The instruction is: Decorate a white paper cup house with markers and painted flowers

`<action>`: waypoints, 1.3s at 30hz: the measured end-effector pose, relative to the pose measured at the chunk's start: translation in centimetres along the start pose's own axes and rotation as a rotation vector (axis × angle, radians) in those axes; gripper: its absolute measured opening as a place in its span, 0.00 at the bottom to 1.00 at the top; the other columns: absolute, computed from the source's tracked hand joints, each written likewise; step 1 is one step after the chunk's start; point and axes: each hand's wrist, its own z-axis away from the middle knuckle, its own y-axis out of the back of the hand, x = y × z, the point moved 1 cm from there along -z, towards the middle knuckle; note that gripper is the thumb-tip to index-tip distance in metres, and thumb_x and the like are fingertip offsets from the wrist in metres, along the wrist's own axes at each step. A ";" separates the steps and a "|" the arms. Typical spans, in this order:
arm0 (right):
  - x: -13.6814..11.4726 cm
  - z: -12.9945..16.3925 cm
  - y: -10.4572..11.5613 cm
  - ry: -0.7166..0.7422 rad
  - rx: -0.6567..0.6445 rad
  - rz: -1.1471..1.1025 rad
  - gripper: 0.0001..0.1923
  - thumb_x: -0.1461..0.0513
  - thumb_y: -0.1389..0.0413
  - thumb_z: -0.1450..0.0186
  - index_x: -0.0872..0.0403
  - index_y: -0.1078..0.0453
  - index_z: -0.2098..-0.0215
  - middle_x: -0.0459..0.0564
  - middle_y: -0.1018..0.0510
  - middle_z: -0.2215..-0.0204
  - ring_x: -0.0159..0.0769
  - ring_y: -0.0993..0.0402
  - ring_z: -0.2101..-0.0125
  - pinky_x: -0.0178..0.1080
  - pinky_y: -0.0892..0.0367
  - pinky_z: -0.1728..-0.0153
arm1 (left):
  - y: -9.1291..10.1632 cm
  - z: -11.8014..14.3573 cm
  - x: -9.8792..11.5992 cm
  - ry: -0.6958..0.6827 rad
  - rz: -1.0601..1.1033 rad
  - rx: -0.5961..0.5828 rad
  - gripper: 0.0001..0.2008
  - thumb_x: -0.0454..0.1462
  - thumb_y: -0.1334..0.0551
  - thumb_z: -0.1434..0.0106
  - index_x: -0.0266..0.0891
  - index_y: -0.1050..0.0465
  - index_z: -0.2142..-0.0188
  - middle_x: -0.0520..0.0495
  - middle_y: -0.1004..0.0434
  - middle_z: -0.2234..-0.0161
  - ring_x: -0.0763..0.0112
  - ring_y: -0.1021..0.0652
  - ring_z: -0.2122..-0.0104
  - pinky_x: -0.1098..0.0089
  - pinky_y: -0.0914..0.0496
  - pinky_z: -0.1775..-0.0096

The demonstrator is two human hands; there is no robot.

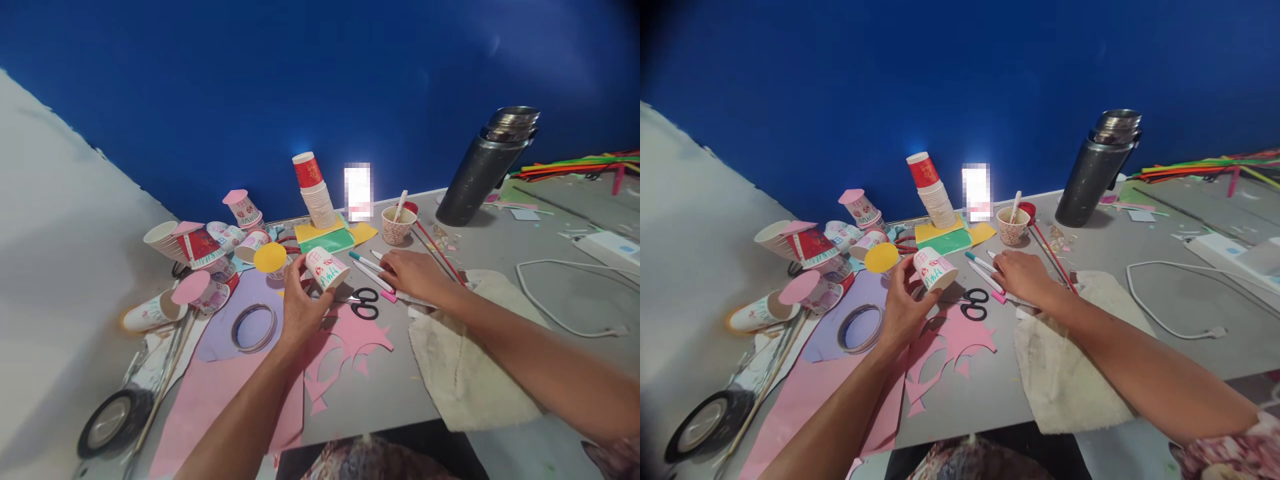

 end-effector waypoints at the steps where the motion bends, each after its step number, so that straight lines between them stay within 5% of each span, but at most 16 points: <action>1: 0.0 0.0 -0.1 0.004 -0.002 -0.005 0.11 0.57 0.43 0.28 0.52 0.19 0.59 0.55 0.14 0.58 0.43 0.20 0.60 0.38 0.45 0.69 | 0.0 0.0 0.0 -0.010 -0.004 -0.002 0.36 0.33 0.29 0.43 0.47 0.36 0.37 0.40 0.31 0.35 0.52 0.27 0.36 0.50 0.27 0.38; 7: 1.0 -0.5 0.1 -0.036 0.037 -0.158 0.08 0.61 0.41 0.35 0.54 0.20 0.65 0.55 0.15 0.66 0.43 0.23 0.66 0.40 0.45 0.69 | 0.1 -0.4 -0.7 -0.231 -0.199 -0.008 0.39 0.29 0.30 0.45 0.45 0.36 0.35 0.38 0.33 0.37 0.49 0.29 0.35 0.48 0.31 0.34; 12: 1.8 -1.1 0.5 -0.018 0.111 -0.427 0.09 0.59 0.45 0.34 0.54 0.23 0.64 0.49 0.17 0.70 0.38 0.25 0.70 0.38 0.38 0.68 | -0.1 -0.5 -2.0 -0.466 -0.465 -0.133 0.38 0.27 0.35 0.40 0.45 0.39 0.32 0.35 0.35 0.34 0.46 0.29 0.34 0.45 0.31 0.34; 18: 1.5 -0.7 0.3 0.076 0.119 -0.697 0.09 0.55 0.46 0.33 0.51 0.30 0.64 0.51 0.16 0.68 0.40 0.23 0.69 0.40 0.32 0.67 | -0.1 0.0 -2.1 -0.661 -0.518 -0.219 0.38 0.49 0.29 0.34 0.46 0.42 0.30 0.32 0.36 0.34 0.42 0.31 0.33 0.44 0.32 0.35; 23: 0.6 0.9 1.7 0.207 0.098 -0.833 0.09 0.56 0.49 0.30 0.50 0.30 0.61 0.47 0.20 0.71 0.36 0.24 0.71 0.38 0.30 0.67 | 0.5 0.1 -1.1 -0.663 -0.404 -0.033 0.35 0.55 0.43 0.25 0.43 0.49 0.27 0.32 0.32 0.37 0.48 0.28 0.39 0.47 0.29 0.40; 26: 0.0 1.9 2.6 0.338 0.144 -0.793 0.07 0.58 0.47 0.30 0.51 0.29 0.63 0.45 0.23 0.73 0.35 0.28 0.73 0.38 0.35 0.69 | 1.2 0.0 -0.1 -0.722 -0.430 0.019 0.32 0.52 0.46 0.22 0.41 0.48 0.27 0.33 0.28 0.42 0.52 0.25 0.45 0.51 0.27 0.45; 31: -1.4 3.2 2.8 0.441 0.167 -0.652 0.08 0.59 0.48 0.28 0.52 0.27 0.58 0.47 0.19 0.68 0.36 0.27 0.71 0.38 0.38 0.68 | 1.1 0.6 1.4 -0.881 -0.598 -0.130 0.15 0.42 0.48 0.20 0.39 0.30 0.43 0.42 0.22 0.60 0.61 0.24 0.61 0.64 0.30 0.59; 36: -2.2 3.8 2.0 0.575 0.177 -0.319 0.14 0.55 0.49 0.23 0.52 0.25 0.59 0.50 0.18 0.70 0.38 0.27 0.70 0.40 0.47 0.69 | 0.1 1.2 2.4 -0.888 -0.746 -0.313 0.21 0.44 0.56 0.18 0.39 0.27 0.54 0.43 0.22 0.65 0.61 0.25 0.66 0.65 0.35 0.66; 39: -0.2 2.9 1.9 0.566 0.279 -0.207 0.22 0.51 0.51 0.22 0.51 0.26 0.67 0.50 0.21 0.76 0.36 0.32 0.75 0.42 0.54 0.72 | 2.1 0.4 3.4 -0.788 -0.907 -0.342 0.23 0.46 0.55 0.19 0.41 0.29 0.63 0.44 0.24 0.69 0.60 0.25 0.69 0.63 0.39 0.68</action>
